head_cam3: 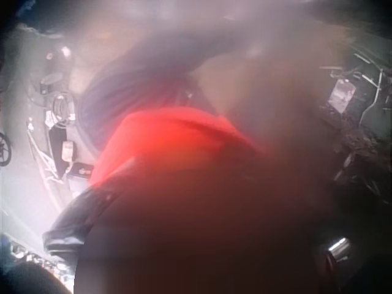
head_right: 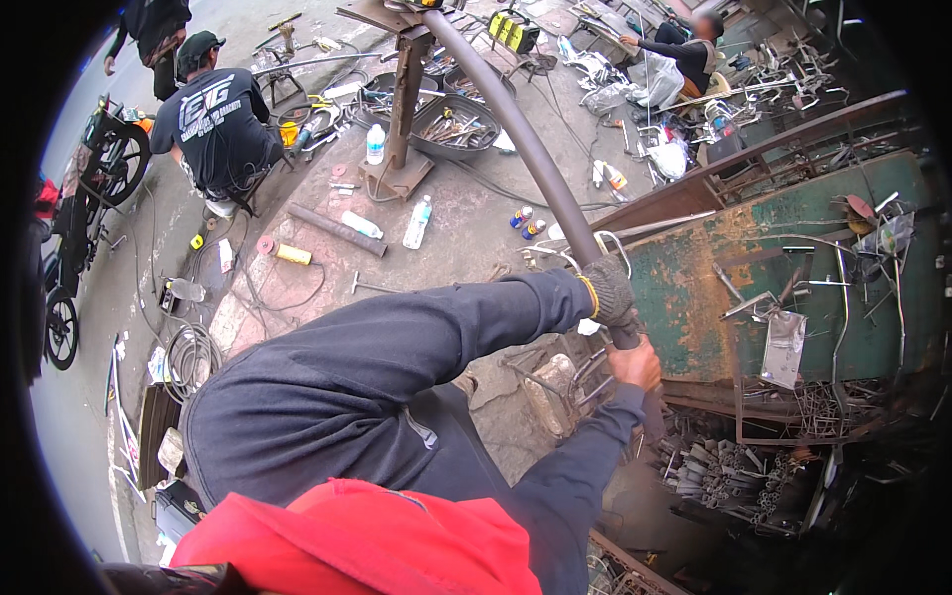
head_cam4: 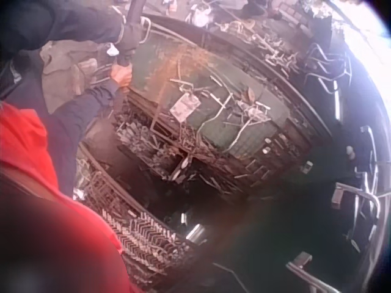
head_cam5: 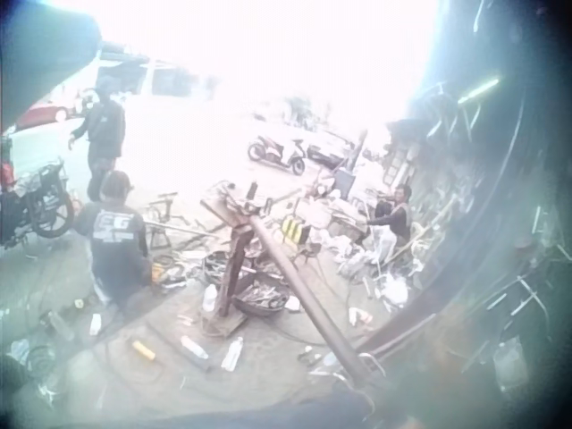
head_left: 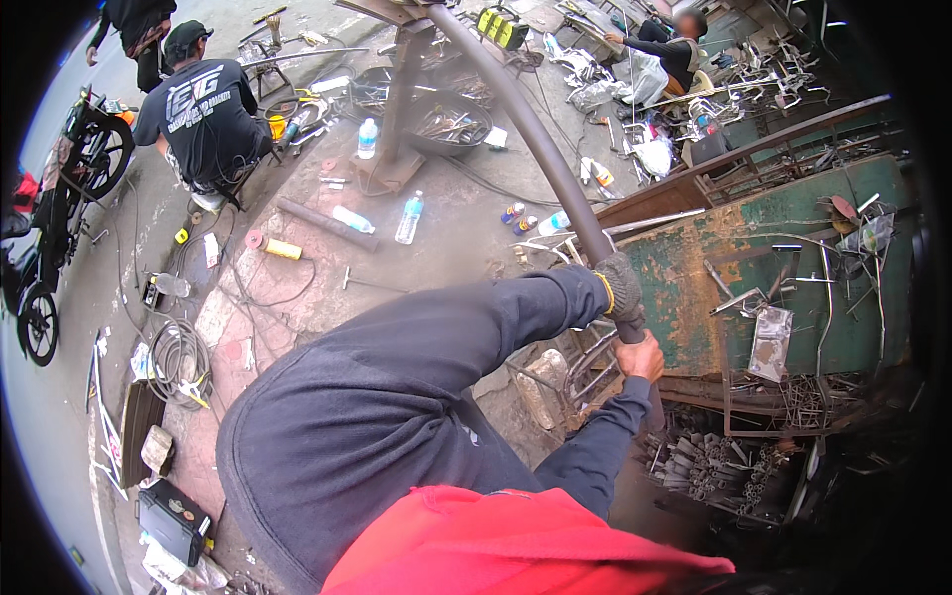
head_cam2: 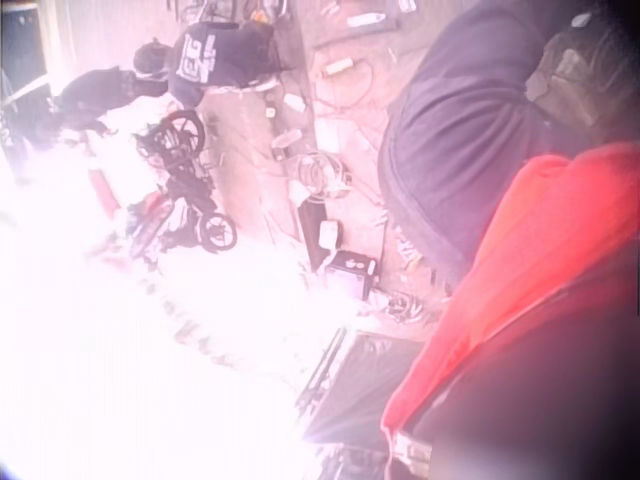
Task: The person picks up a chrome metal frame and places it into a manual pipe bender. They operate the lever to bend the frame, then remove it and inspect the bend. The person repeats this bending and inspection cycle several times on the same frame.
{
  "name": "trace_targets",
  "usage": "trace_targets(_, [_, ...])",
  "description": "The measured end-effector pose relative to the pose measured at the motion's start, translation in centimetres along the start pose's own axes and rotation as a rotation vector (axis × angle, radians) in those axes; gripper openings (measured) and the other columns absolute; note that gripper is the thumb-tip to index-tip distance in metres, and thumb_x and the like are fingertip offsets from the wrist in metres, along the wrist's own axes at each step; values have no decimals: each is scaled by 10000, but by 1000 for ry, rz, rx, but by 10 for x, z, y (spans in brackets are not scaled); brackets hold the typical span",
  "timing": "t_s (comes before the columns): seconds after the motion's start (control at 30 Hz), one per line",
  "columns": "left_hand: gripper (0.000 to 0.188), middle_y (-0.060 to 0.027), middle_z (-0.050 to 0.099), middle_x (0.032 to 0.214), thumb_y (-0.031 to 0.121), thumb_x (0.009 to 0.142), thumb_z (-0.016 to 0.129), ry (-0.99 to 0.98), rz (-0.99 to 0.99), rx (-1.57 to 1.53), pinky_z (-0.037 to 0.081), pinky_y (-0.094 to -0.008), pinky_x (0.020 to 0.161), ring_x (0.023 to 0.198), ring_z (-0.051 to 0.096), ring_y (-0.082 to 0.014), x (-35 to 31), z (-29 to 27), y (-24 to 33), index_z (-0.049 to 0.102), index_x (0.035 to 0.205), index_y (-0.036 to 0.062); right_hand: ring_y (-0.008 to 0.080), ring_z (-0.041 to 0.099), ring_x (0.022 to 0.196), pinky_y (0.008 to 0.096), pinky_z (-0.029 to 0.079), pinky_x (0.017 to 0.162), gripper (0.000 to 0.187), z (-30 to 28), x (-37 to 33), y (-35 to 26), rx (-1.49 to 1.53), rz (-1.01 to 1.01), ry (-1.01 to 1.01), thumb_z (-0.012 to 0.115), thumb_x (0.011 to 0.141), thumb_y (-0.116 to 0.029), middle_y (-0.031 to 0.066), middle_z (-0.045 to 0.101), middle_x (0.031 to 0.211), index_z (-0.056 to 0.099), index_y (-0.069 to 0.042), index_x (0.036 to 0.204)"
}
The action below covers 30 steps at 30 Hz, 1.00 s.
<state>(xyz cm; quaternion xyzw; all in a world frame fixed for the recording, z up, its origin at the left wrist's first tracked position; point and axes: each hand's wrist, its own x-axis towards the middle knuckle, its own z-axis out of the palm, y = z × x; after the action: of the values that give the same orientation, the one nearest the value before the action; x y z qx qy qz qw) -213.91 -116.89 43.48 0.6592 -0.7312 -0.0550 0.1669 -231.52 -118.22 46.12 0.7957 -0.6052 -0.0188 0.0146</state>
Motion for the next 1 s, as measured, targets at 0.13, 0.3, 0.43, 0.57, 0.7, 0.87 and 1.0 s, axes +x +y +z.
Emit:
trace_targets(0.13, [435, -81, 746, 855, 571, 851, 574, 12, -11, -5, 515, -434, 758, 826, 718, -283, 6, 14, 0, 800, 873, 199, 388, 675, 1034, 477, 532, 883, 585, 14, 7, 3, 12, 22, 1, 844, 620, -383, 191, 722, 1055, 681, -136, 1125])
trace_targets(0.3, [447, -43, 747, 885, 613, 861, 561, 0, -12, -7, 483, -449, 797, 893, 703, -281, -24, -21, 14, 790, 931, 235, 388, 679, 1029, 473, 536, 886, 575, -7, -23, -8, 2, -4, 59, 817, 642, -403, 199, 720, 1068, 691, -130, 1132])
trace_targets(0.43, [432, -83, 742, 831, 581, 857, 566, 148, 141, -60, 509, -458, 734, 802, 717, -296, -109, -53, 20, 796, 884, 217, 400, 686, 995, 484, 541, 864, 573, -26, -111, -34, -2, 57, 118, 797, 647, -410, 217, 719, 1041, 692, -132, 1136])
trace_targets(0.57, [378, -105, 710, 734, 524, 792, 640, 208, 195, -80, 506, -453, 720, 726, 702, -305, -160, -37, 21, 773, 781, 170, 413, 686, 960, 504, 537, 842, 555, -17, -175, -41, -31, 88, 119, 800, 618, -380, 216, 723, 982, 691, -128, 1101])
trace_targets(0.7, [329, -122, 678, 665, 454, 706, 701, 289, 195, -127, 512, -454, 645, 646, 680, -310, -117, -16, 11, 740, 700, 127, 427, 683, 899, 522, 523, 795, 536, -15, -135, -36, 36, 99, 57, 819, 587, -353, 205, 723, 906, 692, -116, 1050])
trace_targets(0.87, [274, -139, 690, 696, 376, 678, 722, -19, 147, -213, 534, -448, 593, 650, 690, -338, -68, -7, -4, 752, 736, 111, 415, 665, 907, 522, 490, 809, 494, -11, -85, -42, 57, 105, -53, 840, 582, -321, 203, 709, 903, 681, -87, 987])
trace_targets(1.0, [260, -146, 702, 719, 333, 659, 730, -35, 197, -250, 550, -451, 596, 665, 700, -343, -61, 9, -13, 766, 770, 101, 411, 647, 917, 504, 480, 815, 477, 9, -75, -34, 81, 113, -108, 845, 585, -305, 190, 700, 928, 675, -80, 970])
